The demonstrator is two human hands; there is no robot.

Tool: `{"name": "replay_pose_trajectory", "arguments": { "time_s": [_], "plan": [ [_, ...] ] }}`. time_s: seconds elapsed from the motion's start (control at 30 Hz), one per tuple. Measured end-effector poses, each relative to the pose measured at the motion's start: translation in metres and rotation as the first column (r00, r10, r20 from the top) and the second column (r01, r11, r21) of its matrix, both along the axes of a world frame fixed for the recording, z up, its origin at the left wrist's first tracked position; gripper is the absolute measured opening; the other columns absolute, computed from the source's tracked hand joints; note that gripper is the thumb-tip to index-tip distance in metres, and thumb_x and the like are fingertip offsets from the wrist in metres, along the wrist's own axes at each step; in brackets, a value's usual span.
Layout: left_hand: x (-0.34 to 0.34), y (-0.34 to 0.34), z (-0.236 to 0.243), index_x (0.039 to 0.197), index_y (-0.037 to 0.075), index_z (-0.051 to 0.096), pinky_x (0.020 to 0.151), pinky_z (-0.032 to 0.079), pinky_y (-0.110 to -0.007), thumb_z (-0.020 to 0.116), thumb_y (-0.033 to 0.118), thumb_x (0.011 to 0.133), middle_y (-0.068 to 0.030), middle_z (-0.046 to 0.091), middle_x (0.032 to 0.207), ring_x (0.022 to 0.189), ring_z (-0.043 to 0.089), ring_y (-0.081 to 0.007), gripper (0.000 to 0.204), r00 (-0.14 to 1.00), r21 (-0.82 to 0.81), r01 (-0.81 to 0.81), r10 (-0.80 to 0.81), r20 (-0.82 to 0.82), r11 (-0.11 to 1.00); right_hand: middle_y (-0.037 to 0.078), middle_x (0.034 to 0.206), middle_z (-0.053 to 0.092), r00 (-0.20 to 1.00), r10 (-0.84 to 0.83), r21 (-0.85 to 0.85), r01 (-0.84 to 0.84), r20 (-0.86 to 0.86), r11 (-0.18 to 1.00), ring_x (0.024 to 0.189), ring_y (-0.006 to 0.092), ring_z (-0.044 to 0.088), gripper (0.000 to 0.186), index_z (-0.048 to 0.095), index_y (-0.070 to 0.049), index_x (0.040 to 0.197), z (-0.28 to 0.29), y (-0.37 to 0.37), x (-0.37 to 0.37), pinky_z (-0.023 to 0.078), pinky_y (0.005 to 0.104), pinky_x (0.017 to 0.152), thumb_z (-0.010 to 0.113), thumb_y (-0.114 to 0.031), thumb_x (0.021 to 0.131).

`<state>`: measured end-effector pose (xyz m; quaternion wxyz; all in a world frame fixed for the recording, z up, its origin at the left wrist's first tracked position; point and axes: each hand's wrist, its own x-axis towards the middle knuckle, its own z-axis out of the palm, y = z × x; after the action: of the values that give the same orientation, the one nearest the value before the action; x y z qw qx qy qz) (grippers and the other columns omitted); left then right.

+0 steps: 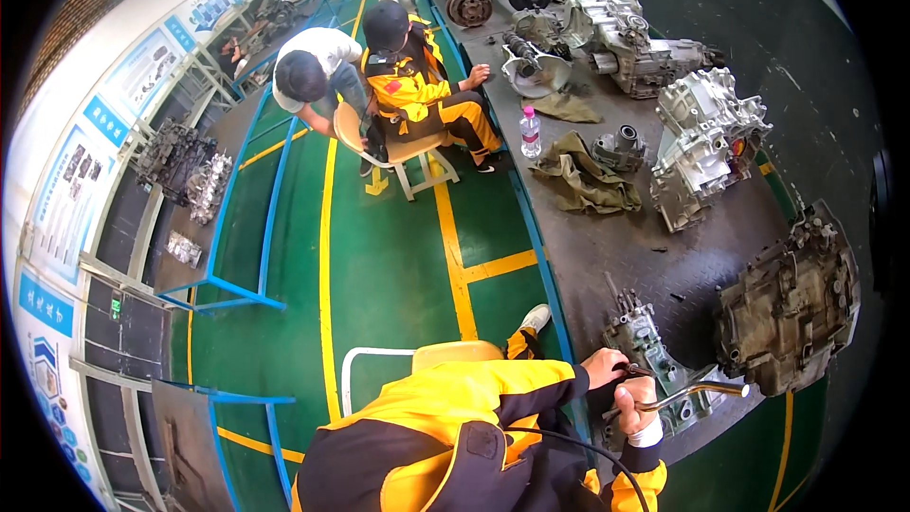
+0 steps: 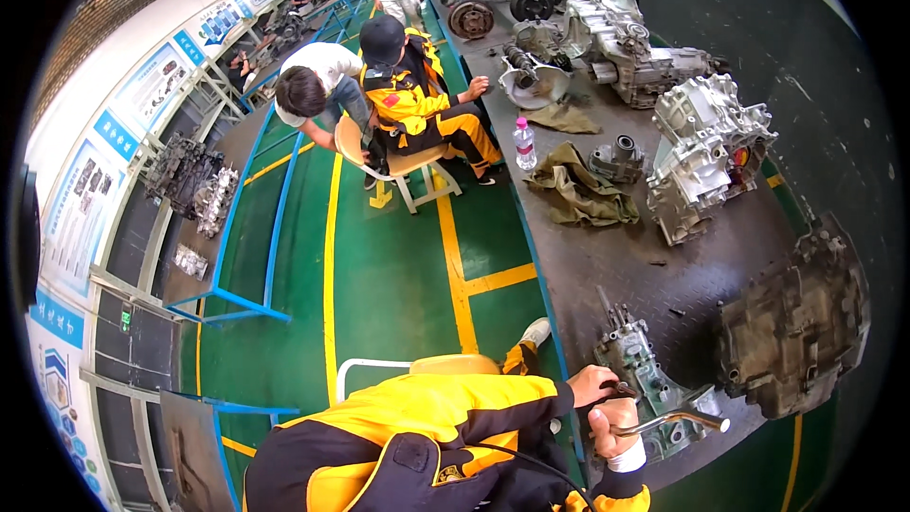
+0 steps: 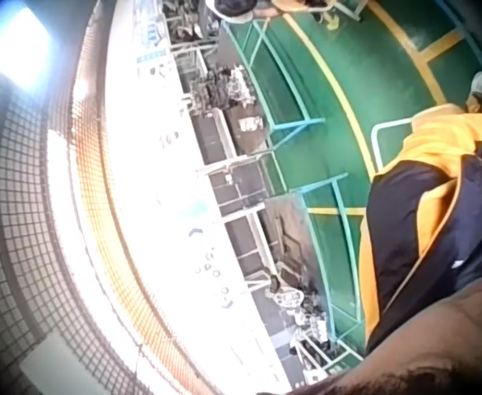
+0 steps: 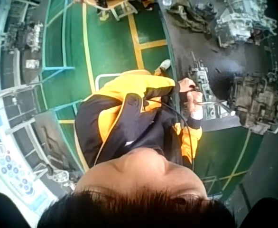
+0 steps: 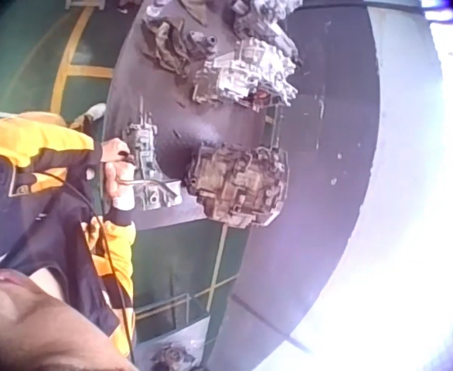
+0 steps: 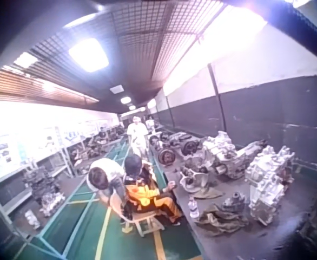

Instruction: The person works on a gearbox housing on a workbench, using a speed handle tool to turn fasteners and handling a cloth over the metal parts.

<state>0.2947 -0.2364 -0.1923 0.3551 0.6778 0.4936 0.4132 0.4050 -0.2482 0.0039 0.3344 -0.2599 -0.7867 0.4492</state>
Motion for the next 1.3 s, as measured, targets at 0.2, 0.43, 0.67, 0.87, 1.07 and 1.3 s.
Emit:
{"name": "replay_pose_trajectory", "arguments": {
  "time_s": [0.2, 0.43, 0.67, 0.87, 1.07, 1.3],
  "plan": [
    [0.003, -0.003, -0.004, 0.091, 0.000, 0.064, 0.079, 0.050, -0.041, 0.068, 0.012, 0.074, -0.0172, 0.064, 0.088, 0.087, 0.061, -0.0352, 0.021, 1.000, -0.033, 0.013, -0.013, -0.008, 0.999, 0.009, 0.044, 0.036, 0.998, 0.026, -0.105, -0.033, -0.065, 0.994, 0.039, 0.0262, 0.037, 0.048, 0.037, -0.003, 0.048, -0.005, 0.010, 0.018, 0.028, 0.0386, 0.047, 0.048, -0.030, 0.086],
    [0.003, -0.001, -0.005, 0.089, 0.002, 0.066, 0.077, 0.051, -0.039, 0.069, 0.012, 0.072, -0.0164, 0.065, 0.087, 0.085, 0.063, -0.0338, 0.019, 1.000, -0.019, -0.005, 0.005, -0.004, 1.000, 0.010, 0.046, 0.031, 0.997, -0.071, -0.081, 0.073, 0.026, 0.994, 0.043, 0.0243, 0.033, 0.049, 0.031, -0.003, 0.050, -0.016, 0.014, 0.017, 0.026, 0.0373, 0.048, 0.045, -0.037, 0.083],
    [0.002, -0.003, 0.002, 0.092, 0.002, 0.067, 0.074, 0.052, -0.036, 0.069, 0.006, 0.069, -0.0154, 0.066, 0.087, 0.083, 0.065, -0.0318, 0.024, 0.995, -0.126, -0.057, 0.066, 0.073, 0.990, 0.012, 0.049, 0.032, 0.993, 0.116, -0.041, -0.117, -0.030, 0.992, 0.047, 0.0251, 0.036, 0.037, 0.035, -0.003, 0.052, -0.010, 0.023, 0.015, 0.031, 0.0377, 0.051, 0.046, -0.031, 0.072],
    [0.005, -0.001, 0.000, 0.099, 0.001, 0.064, 0.076, 0.052, -0.038, 0.068, 0.005, 0.070, -0.0165, 0.066, 0.089, 0.086, 0.065, -0.0329, 0.029, 0.999, 0.017, -0.043, 0.043, 0.004, 0.999, 0.013, 0.051, 0.039, 0.931, 0.342, -0.169, -0.320, 0.127, 0.932, 0.048, 0.0279, 0.041, 0.032, 0.039, -0.002, 0.054, 0.018, 0.030, 0.014, 0.034, 0.0368, 0.053, 0.046, -0.028, 0.072],
    [0.002, -0.001, 0.006, 0.092, 0.002, 0.065, 0.076, 0.052, -0.037, 0.066, 0.006, 0.072, -0.0169, 0.067, 0.088, 0.085, 0.065, -0.0334, 0.020, 0.999, -0.026, -0.042, 0.043, 0.031, 0.999, 0.014, 0.051, 0.044, 0.973, 0.190, -0.144, -0.170, 0.132, 0.975, 0.047, 0.0279, 0.046, 0.021, 0.051, 0.001, 0.058, 0.020, 0.023, 0.008, 0.037, 0.0369, 0.049, 0.058, -0.013, 0.072],
    [0.003, 0.000, -0.002, 0.094, 0.001, 0.066, 0.071, 0.053, -0.036, 0.068, 0.011, 0.074, -0.0176, 0.067, 0.086, 0.081, 0.066, -0.0328, 0.023, 0.998, -0.060, -0.039, 0.041, 0.041, 0.997, 0.001, 0.054, 0.044, 0.766, -0.600, -0.461, 0.458, -0.229, 0.760, 0.051, 0.0098, 0.041, 0.038, 0.045, -0.004, 0.059, 0.008, -0.022, -0.015, 0.031, 0.0249, 0.050, 0.061, -0.023, 0.089]
  ]
}}
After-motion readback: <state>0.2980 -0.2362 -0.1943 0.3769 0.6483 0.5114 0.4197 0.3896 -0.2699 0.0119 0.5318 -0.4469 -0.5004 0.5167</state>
